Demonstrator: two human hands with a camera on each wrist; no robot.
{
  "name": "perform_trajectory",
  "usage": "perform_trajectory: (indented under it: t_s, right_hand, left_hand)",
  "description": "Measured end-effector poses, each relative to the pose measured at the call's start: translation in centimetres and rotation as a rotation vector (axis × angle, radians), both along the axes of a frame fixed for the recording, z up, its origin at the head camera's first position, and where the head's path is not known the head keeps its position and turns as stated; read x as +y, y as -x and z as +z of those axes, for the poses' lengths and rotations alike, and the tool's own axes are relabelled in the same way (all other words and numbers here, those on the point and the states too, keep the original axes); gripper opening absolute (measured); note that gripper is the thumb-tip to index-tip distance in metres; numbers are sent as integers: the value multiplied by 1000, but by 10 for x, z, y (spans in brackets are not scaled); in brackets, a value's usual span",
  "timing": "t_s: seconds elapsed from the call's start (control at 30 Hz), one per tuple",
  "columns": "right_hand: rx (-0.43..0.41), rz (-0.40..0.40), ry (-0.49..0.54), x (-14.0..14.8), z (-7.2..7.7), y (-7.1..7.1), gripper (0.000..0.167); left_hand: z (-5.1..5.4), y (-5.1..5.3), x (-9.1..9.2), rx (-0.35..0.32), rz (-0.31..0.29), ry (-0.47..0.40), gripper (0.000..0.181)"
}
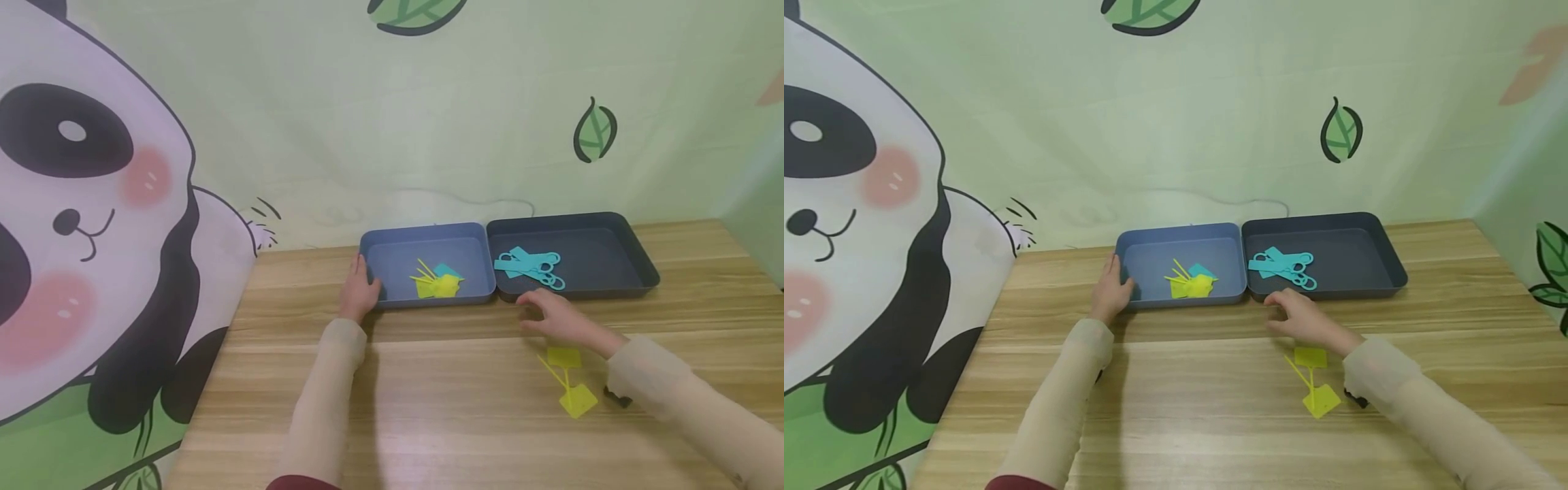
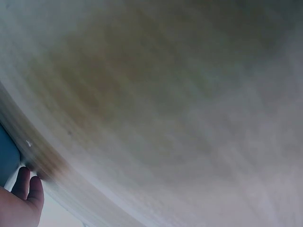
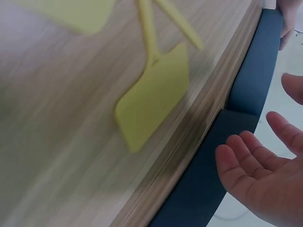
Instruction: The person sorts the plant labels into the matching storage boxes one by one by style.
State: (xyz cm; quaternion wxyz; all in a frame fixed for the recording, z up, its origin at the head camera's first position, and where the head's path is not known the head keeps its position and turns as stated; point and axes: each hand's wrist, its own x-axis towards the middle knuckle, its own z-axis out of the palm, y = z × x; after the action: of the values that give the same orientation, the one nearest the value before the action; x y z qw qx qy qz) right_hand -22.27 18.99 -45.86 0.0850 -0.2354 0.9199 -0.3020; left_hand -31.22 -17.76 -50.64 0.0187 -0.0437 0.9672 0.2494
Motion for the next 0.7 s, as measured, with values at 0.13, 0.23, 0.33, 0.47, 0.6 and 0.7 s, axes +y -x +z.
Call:
perform_trajectory:
  t_s: [0.13,0.23,0.33,0.47,0.6,0.7]
  right_hand:
    - [-18,27,-114,6,3,0,35]
    - [-25,54,-164,11,5,-1,33]
    - [-8,92,-190,16,5,-3,32]
    - [65,175,-196,24,1,-8,30]
    - [150,249,-202,32,-5,-14,34]
    - [127,253,-224,38,-8,-18,41]
  left_hand:
    - [0,0,0,5,-3,6,67]
    - [1,0,0,8,-5,10,67]
    - [1,0,0,8,-4,8,67]
    - [2,-1,0,3,-3,10,67]
    - [2,-1,0,-6,0,7,67]
    - [1,-1,1,-12,4,4,67]
